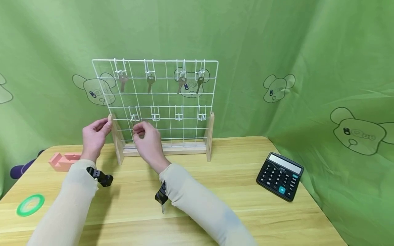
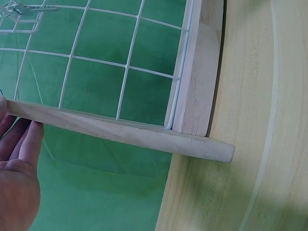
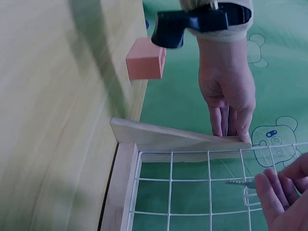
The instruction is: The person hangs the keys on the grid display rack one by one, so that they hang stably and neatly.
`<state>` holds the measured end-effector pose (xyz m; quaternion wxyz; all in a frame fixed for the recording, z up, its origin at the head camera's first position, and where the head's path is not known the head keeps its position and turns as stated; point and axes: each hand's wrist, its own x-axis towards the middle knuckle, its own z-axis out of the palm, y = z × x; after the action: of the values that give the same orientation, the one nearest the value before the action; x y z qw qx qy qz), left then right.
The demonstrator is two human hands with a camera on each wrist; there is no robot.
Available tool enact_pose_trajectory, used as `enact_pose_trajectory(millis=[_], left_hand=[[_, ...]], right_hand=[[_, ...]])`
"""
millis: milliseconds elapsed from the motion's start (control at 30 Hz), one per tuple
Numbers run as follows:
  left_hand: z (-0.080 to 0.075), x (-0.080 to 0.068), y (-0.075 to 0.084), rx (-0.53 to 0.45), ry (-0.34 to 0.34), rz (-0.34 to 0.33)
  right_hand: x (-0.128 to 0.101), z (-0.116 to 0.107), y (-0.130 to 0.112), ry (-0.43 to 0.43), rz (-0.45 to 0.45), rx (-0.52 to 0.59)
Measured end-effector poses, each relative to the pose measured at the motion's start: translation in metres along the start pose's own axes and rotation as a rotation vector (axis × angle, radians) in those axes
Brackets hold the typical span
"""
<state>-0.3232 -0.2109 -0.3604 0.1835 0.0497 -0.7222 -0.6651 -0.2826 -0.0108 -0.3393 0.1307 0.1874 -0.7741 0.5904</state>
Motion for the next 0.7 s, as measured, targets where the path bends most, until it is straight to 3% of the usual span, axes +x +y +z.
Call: enact_pose_trajectory(millis=[167,433,700], left_hand=[[0.001,-0.001,0.000,-0.017,0.003,0.016],[0.002,-0.001,-0.001,0.000,-0.007,0.041],[0.001,0.000,0.001,0.035,-0.015,0.052]], right_hand=[[-0.010,-0.008,0.003,-0.089,-0.014,-0.043],[-0.024,-0.026,0.015,-0.211,0.032,-0.091],[-0.036,-0.041,0.025,-0.326,0.067,-0.084]])
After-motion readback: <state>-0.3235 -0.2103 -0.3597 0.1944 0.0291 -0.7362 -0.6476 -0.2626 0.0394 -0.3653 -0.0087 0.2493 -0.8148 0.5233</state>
